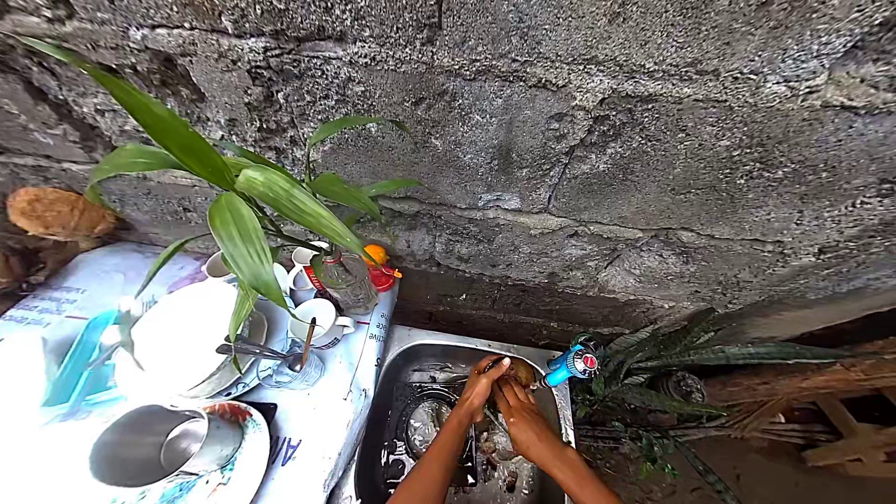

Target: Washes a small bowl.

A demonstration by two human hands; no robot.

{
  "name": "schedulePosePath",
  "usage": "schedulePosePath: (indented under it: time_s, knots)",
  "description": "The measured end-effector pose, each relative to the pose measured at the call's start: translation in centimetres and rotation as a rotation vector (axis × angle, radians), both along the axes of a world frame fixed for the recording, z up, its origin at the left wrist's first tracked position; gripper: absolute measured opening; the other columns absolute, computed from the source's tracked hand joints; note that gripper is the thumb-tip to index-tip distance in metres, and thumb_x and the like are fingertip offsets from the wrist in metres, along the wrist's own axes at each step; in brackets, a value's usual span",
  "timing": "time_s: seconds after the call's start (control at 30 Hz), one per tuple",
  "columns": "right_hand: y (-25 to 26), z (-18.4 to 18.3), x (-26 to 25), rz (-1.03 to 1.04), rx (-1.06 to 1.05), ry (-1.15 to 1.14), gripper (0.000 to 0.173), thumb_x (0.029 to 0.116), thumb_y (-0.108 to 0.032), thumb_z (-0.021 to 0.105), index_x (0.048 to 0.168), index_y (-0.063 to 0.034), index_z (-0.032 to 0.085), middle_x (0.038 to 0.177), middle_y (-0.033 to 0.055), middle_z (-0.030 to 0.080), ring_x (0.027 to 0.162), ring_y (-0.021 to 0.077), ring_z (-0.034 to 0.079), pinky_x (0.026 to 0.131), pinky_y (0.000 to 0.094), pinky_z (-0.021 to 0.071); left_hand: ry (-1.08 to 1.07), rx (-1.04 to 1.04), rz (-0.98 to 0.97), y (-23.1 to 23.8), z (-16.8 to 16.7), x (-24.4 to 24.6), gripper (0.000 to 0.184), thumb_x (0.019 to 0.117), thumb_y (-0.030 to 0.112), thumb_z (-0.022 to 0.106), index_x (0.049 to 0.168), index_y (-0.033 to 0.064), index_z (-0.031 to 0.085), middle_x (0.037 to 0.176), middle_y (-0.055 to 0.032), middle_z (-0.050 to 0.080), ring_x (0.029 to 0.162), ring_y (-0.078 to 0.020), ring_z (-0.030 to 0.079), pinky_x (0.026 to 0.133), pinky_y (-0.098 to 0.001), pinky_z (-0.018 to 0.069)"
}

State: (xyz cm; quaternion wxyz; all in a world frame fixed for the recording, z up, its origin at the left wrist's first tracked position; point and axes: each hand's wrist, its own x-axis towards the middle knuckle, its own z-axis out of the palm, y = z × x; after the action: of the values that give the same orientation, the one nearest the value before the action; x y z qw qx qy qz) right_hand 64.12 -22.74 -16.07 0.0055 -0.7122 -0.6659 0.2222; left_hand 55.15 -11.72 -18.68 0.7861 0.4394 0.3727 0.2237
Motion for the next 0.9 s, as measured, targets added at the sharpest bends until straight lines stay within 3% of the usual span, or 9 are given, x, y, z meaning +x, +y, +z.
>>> schedulePosePath:
  time_s: [0.1, 0.2, 0.33, 0.47, 0.6, 0.67, 0.7, 0.77, 0.9]
  knots:
    - [-0.3, -1.9, -0.6, -0.021, 0.298, -0.098, 0.031, 0.0871, 0.01, 0.061, 0.116, 0.0053, 0.071, 0.119, 0.022, 0.069, 0.118, 0.037, 0.065, 0.1, 0.0425, 0.0544, 0.001, -0.018, 0.142, -0.7, -0.8, 0.5, 0.033, 0.1029, 0.027, 0.06, 0.125, 0.0028, 0.065, 0.117, -0.0139, 0.067, 0.105, -0.0203, 0.064, 0.092, -0.0416, 0.0527]
    - [-1.3, -3.6, -0.4, 0.019, 0.556, -0.081, 0.025, 0.0727, 0.01, 0.071, 0.096, 0.002, 0.075, 0.097, 0.0182, 0.072, 0.099, 0.0345, 0.071, 0.089, 0.0418, 0.0598, -0.02, -0.031, 0.259, -1.4, -1.3, 0.8, 0.031, 0.1028, 0.024, 0.06, 0.124, 0.0024, 0.065, 0.118, -0.0129, 0.067, 0.105, -0.019, 0.063, 0.092, -0.0404, 0.0524]
    - [-3.0, -2.5, -2.2, -0.146, 0.461, 0.168, 0.026, 0.0742, -0.005, 0.082, 0.097, 0.0042, 0.073, 0.098, 0.021, 0.072, 0.098, 0.0377, 0.071, 0.089, 0.0469, 0.0591, -0.012, -0.02, 0.236, -0.1, -1.6, 0.8, 0.036, 0.1039, 0.028, 0.059, 0.128, 0.0023, 0.062, 0.12, -0.0164, 0.066, 0.107, -0.0227, 0.064, 0.094, -0.0438, 0.0531]
    - [-1.6, 0.5, -0.2, -0.608, 0.358, 0.281, 0.056, 0.0859, -0.01, 0.079, 0.131, 0.0115, 0.055, 0.125, 0.032, 0.062, 0.118, 0.0458, 0.062, 0.104, 0.0542, 0.0499, 0.017, 0.008, 0.14, 0.4, -0.7, 0.3, 0.038, 0.1024, 0.027, 0.062, 0.132, 0.0031, 0.06, 0.128, -0.0169, 0.063, 0.114, -0.0233, 0.062, 0.098, -0.044, 0.0512]
    - [-0.2, 0.8, 0.5, -0.345, 0.156, 0.222, 0.068, 0.09, 0.0, 0.062, 0.153, 0.0059, 0.037, 0.151, 0.0271, 0.047, 0.141, 0.0397, 0.047, 0.118, 0.0484, 0.038, 0.018, 0.02, 0.107, -0.2, -0.6, 0.9, 0.036, 0.103, 0.027, 0.061, 0.13, 0.0036, 0.062, 0.125, -0.015, 0.064, 0.111, -0.0211, 0.062, 0.096, -0.0421, 0.0511]
    - [-0.1, -0.3, 0.0, -0.13, 0.074, 0.157, 0.072, 0.0918, -0.002, 0.061, 0.156, 0.01, 0.03, 0.163, 0.0263, 0.031, 0.155, 0.0356, 0.025, 0.127, 0.0444, 0.021, 0.006, -0.01, 0.074, -0.6, -0.2, 1.2, 0.034, 0.1042, 0.028, 0.059, 0.129, 0.0041, 0.063, 0.12, -0.0138, 0.066, 0.107, -0.0191, 0.063, 0.094, -0.04, 0.0521]
    - [-0.3, -1.2, -0.3, -0.085, 0.103, 0.116, 0.071, 0.0937, -0.004, 0.061, 0.155, 0.0116, 0.029, 0.164, 0.0269, 0.028, 0.156, 0.0364, 0.021, 0.128, 0.0443, 0.0191, 0.002, -0.031, 0.066, -0.7, -0.1, 1.2, 0.035, 0.1049, 0.029, 0.057, 0.129, 0.0043, 0.063, 0.118, -0.0133, 0.066, 0.105, -0.0185, 0.063, 0.093, -0.0392, 0.052]
    - [-0.8, -2.9, -0.6, -0.074, 0.315, 0.01, 0.057, 0.0959, -0.007, 0.064, 0.148, 0.0085, 0.046, 0.153, 0.0246, 0.048, 0.147, 0.0377, 0.042, 0.12, 0.045, 0.0361, -0.004, -0.089, 0.081, -0.7, 0.1, 1.1, 0.036, 0.106, 0.032, 0.055, 0.13, 0.0054, 0.062, 0.116, -0.0132, 0.066, 0.102, -0.0193, 0.064, 0.091, -0.0398, 0.0527]
    - [-1.1, -3.6, -0.8, -0.066, 0.505, -0.093, 0.022, 0.0846, 0.004, 0.068, 0.104, -0.0022, 0.075, 0.105, 0.0176, 0.072, 0.106, 0.0379, 0.068, 0.089, 0.0552, 0.0546, 0.009, -0.258, 0.231, -1.1, -1.1, 1.3, 0.05, 0.1071, 0.043, 0.048, 0.139, 0.0055, 0.056, 0.126, -0.0181, 0.065, 0.111, -0.027, 0.064, 0.095, -0.0472, 0.0524]
